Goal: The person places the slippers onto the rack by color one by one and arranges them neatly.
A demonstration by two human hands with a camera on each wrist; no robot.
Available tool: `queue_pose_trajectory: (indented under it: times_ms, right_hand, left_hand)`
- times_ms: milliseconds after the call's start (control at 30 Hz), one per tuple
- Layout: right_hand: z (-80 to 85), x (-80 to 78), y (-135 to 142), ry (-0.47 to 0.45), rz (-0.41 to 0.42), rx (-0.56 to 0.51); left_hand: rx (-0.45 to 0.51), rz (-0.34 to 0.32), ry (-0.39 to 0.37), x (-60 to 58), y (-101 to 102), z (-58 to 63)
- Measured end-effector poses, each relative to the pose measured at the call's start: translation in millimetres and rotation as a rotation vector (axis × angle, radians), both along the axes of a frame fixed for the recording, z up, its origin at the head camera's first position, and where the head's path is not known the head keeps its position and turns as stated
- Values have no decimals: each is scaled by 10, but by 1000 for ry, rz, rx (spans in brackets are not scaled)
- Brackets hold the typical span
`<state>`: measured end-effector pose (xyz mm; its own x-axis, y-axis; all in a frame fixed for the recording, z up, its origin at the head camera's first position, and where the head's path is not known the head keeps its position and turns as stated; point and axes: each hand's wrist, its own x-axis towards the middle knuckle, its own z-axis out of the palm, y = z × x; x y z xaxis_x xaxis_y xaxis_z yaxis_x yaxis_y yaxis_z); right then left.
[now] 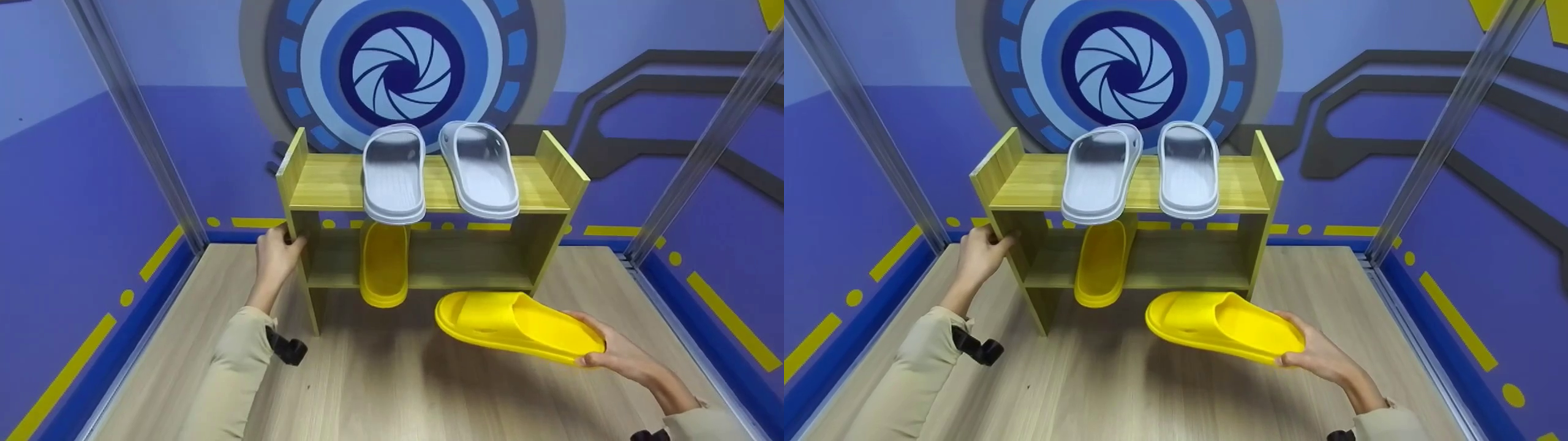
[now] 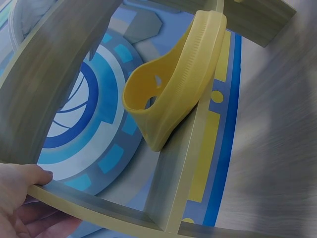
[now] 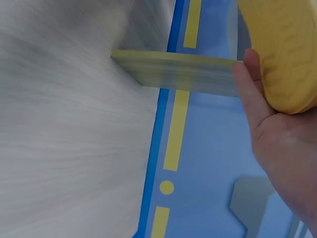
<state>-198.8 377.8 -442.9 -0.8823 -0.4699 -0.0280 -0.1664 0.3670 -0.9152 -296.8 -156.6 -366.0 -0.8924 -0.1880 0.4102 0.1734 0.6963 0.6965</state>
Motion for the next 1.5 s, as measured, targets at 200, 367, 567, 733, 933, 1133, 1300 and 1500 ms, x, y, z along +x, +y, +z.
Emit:
queue_pose_trajectory:
  times_ms: [200,367,567,733,933,1133,1300,1500]
  right_hand:
    - [7,6,-78,35,-36,-21]
    - [44,-5,-127,74,-94,-15]
    - [46,-39,-231,157,-250,73]
    - [5,-70,-332,211,-338,148]
    - [-60,-99,-521,264,-440,194]
    - [-125,-158,-787,281,-526,129]
    - [-146,-199,-1002,299,-615,101]
    - [-132,-242,-1146,357,-618,185]
  left_hand:
    - [-5,2,3,0,-2,6]
    - [-13,6,18,-5,-6,-1]
    - [-9,-1,28,-4,7,-5]
    - [-12,1,46,2,11,4]
    - [-12,7,31,3,6,-2]
    - [-6,9,20,-6,2,-7]
    - [-6,6,14,-6,-3,-12]
    - [-6,2,32,-2,-6,-6]
